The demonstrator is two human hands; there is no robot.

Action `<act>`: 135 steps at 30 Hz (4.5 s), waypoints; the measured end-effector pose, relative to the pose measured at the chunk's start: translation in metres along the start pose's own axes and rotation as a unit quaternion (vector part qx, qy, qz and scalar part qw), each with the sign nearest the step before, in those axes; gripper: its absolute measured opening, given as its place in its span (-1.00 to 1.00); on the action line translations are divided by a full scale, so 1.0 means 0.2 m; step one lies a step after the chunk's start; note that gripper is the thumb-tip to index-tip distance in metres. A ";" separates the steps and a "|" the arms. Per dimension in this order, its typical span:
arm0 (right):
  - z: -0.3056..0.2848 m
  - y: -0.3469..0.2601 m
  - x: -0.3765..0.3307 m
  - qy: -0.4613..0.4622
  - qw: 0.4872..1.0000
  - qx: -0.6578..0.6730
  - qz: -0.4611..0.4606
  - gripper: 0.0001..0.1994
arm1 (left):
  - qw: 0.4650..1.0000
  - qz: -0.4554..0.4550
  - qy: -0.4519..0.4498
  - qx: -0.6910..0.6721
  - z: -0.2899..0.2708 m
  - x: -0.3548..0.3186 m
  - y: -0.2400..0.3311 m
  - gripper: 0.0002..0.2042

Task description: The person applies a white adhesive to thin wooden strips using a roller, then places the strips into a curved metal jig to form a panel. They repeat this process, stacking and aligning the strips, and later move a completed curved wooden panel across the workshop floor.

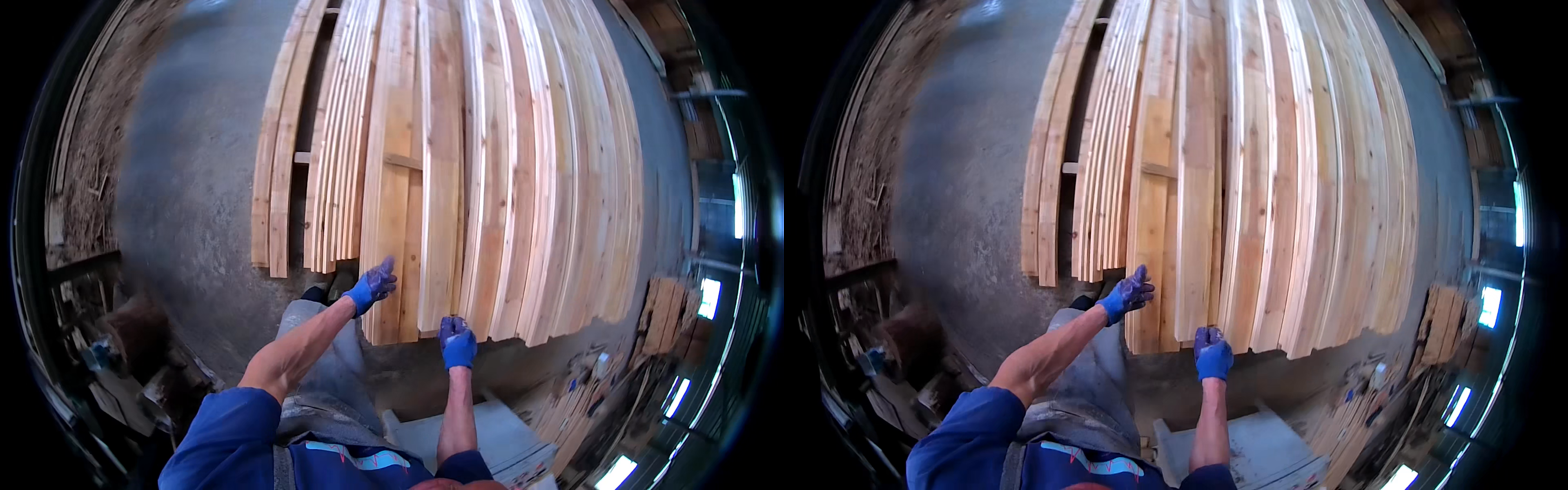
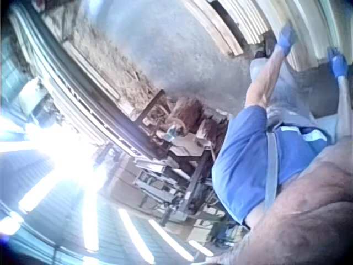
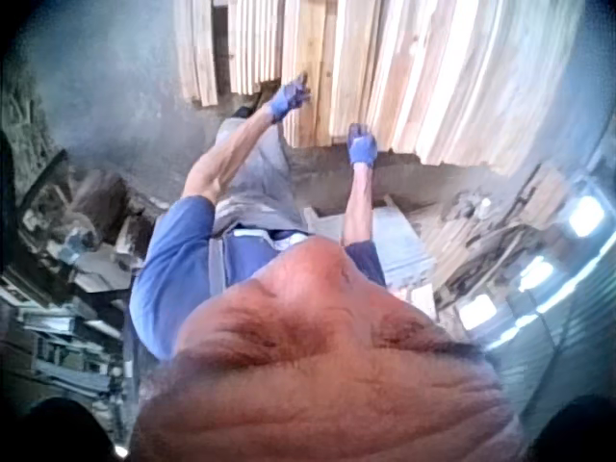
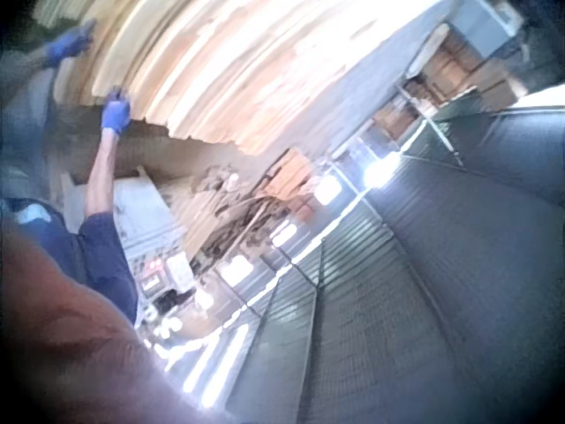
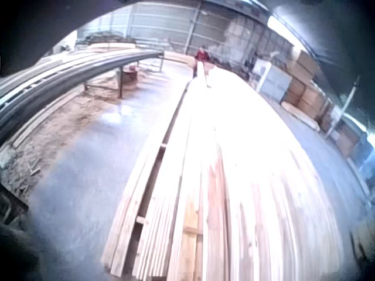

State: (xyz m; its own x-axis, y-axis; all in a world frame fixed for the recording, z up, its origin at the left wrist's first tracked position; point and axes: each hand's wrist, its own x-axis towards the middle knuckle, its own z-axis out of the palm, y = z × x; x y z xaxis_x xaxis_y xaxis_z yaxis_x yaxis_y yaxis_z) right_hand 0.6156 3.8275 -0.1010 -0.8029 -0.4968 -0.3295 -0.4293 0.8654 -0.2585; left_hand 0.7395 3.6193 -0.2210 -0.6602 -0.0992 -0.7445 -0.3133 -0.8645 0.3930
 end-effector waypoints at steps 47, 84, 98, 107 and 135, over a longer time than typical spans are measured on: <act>0.60 -0.95 -0.21 -0.318 0.850 0.070 -0.415 -0.61 | 0.974 0.052 0.151 -0.161 -1.03 -1.00 -0.02 -0.57; 1.80 -5.26 -0.50 -0.566 0.549 0.592 -0.166 -0.44 | 0.939 0.048 0.335 -0.067 -3.54 -3.49 -0.11 -0.46; 1.79 -6.73 -1.73 -0.146 0.534 0.207 -0.807 -0.24 | 0.887 0.013 0.459 0.051 -4.33 -5.20 1.72 -0.43; 1.67 -7.44 -2.29 -0.647 0.568 0.208 -0.464 -0.70 | 0.911 0.065 0.396 -0.093 -5.36 -5.93 1.33 -0.56; 2.16 -8.39 -2.83 -0.209 0.184 -0.029 -0.960 -0.66 | 0.477 0.059 0.850 0.214 -4.78 -5.37 1.68 -0.66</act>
State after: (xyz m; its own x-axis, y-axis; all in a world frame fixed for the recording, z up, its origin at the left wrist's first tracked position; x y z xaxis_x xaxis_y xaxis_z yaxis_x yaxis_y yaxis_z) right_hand 1.9686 2.6272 0.1272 0.9487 0.1579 0.2737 0.2304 -0.9385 -0.2571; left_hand 1.9954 2.9643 0.1958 0.7036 -0.7064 0.0774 -0.6939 -0.6596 0.2887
